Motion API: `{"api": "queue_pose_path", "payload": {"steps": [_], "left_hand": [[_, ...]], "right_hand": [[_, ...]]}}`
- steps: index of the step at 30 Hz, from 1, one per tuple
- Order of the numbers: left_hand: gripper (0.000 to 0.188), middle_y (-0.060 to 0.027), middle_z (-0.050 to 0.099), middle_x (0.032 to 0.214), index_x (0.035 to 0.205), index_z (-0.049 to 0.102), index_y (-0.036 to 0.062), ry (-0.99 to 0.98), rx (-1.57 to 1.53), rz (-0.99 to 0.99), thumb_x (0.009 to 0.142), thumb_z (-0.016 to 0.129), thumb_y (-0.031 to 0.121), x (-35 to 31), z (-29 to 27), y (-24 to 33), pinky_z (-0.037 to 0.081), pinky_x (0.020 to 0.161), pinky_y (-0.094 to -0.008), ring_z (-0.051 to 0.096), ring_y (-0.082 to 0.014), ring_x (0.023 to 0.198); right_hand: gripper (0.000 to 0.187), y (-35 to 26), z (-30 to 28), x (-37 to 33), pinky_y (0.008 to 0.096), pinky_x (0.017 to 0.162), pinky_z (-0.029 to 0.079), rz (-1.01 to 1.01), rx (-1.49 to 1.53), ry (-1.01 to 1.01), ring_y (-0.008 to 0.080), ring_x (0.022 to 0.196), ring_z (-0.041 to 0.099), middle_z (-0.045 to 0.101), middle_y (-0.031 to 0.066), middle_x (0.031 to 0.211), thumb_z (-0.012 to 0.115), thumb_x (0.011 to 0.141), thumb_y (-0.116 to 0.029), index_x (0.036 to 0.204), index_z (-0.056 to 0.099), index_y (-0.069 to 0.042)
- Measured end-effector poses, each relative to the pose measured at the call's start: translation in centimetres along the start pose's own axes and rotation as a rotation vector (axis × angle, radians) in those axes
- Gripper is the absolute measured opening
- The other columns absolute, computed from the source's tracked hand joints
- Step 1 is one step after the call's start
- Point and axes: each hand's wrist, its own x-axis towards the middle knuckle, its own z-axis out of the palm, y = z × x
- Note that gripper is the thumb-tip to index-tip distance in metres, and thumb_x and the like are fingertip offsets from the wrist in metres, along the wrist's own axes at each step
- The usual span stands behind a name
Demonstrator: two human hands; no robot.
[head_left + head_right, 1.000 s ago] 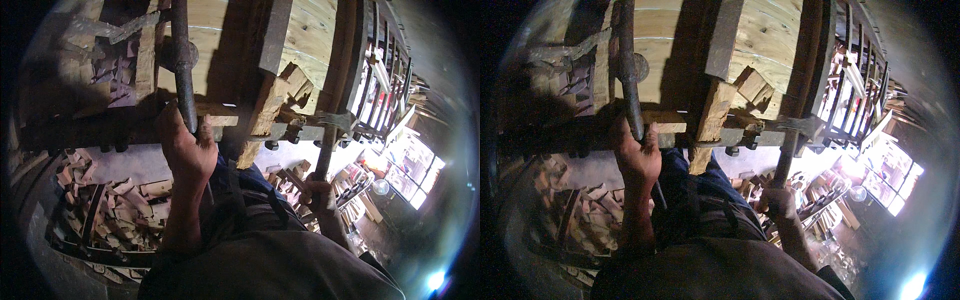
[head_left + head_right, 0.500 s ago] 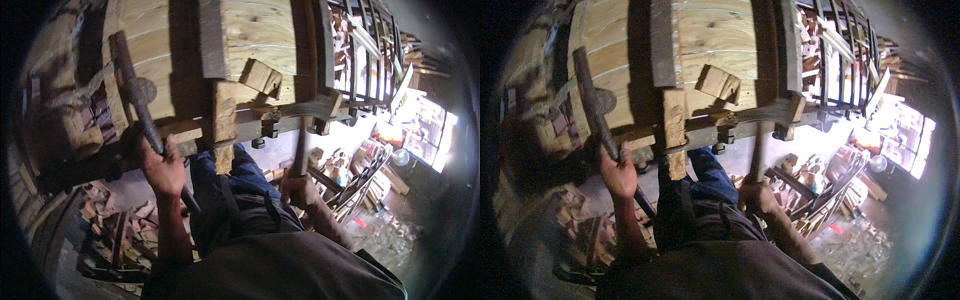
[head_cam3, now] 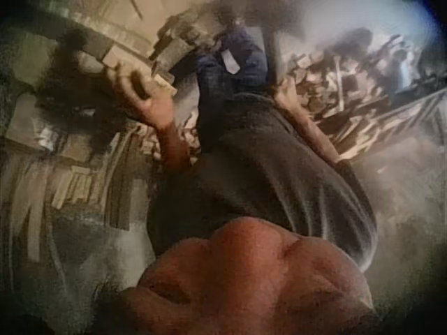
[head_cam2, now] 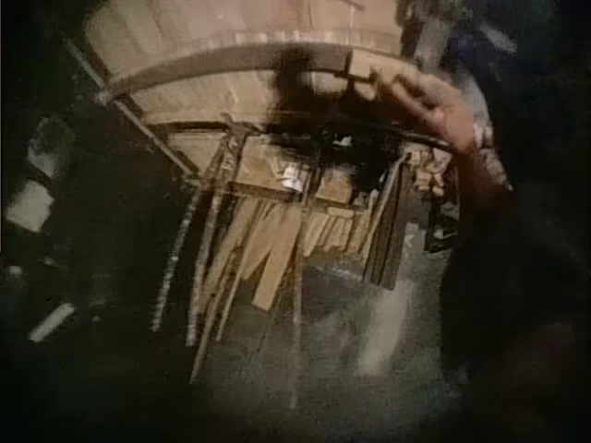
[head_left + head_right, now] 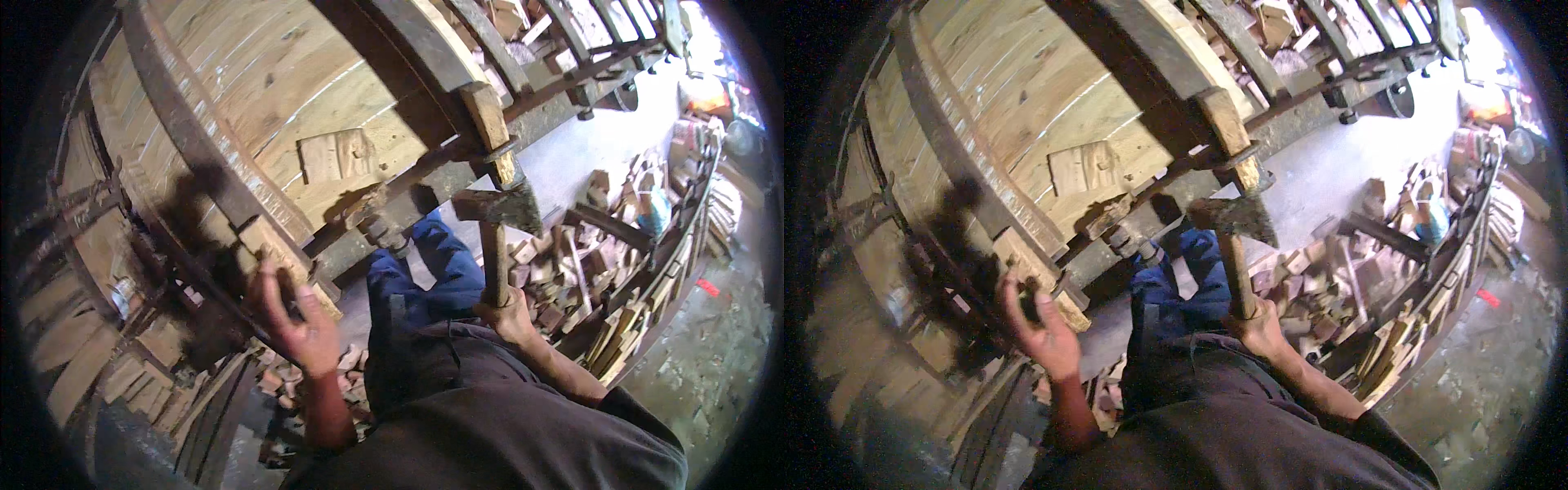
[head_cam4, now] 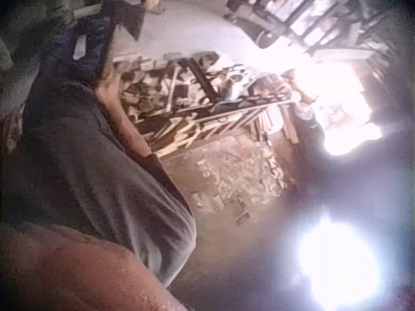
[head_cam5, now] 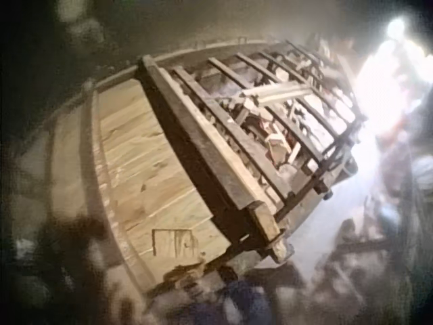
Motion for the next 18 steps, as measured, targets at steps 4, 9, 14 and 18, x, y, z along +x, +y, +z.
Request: {"api": "queue_pose_path", "payload": {"steps": [4, 9, 14, 18], "left_hand": [[0.040, -0.0147, 0.064, 0.123, 0.134, 0.055, -0.0007, -0.495, -0.939, -0.564, 0.096, 0.057, 0.012, -4.4, 3.6, 6.5, 0.043, 0.102, -0.0419, 0.058, -0.0249, 0.116], [0.054, -0.0204, 0.066, 0.119, 0.140, 0.038, -0.0063, -0.643, -1.215, -0.743, 0.090, 0.060, 0.001, -6.8, 6.5, 12.5, 0.044, 0.105, -0.0423, 0.063, -0.0275, 0.113], [0.013, -0.0091, 0.057, 0.074, 0.088, 0.054, 0.0010, -0.247, -1.069, -1.057, 0.079, 0.060, 0.009, -3.2, 8.0, 12.4, 0.050, 0.071, -0.0372, 0.056, -0.0205, 0.067], [0.021, -0.0077, 0.053, 0.070, 0.097, 0.052, 0.0011, -0.203, -1.062, -0.985, 0.079, 0.060, 0.006, -2.0, 8.0, 11.0, 0.048, 0.063, -0.0385, 0.051, -0.0181, 0.059]], "right_hand": [[0.018, 0.7, -1.2, 0.6, 0.0399, 0.063, 0.049, -0.036, -0.027, -0.216, 0.0262, 0.065, 0.062, 0.062, 0.0173, 0.073, 0.071, 0.077, -0.012, 0.089, 0.062, -0.003], [0.035, -0.7, -1.2, 4.8, 0.0403, 0.066, 0.052, -0.347, 0.056, -0.715, 0.0331, 0.078, 0.069, 0.067, 0.0212, 0.086, 0.072, 0.075, -0.011, 0.106, 0.062, -0.001], [0.042, 1.8, -0.1, 12.3, 0.0405, 0.082, 0.052, 0.050, 1.231, -1.327, 0.0262, 0.093, 0.066, 0.069, 0.0136, 0.102, 0.072, 0.088, -0.032, 0.116, 0.063, -0.002], [0.043, 6.8, 10.3, 20.9, 0.0411, 0.097, 0.046, 0.463, 1.538, -0.406, 0.0275, 0.098, 0.064, 0.068, 0.0128, 0.105, 0.056, 0.094, -0.042, 0.106, 0.064, -0.002]]}}
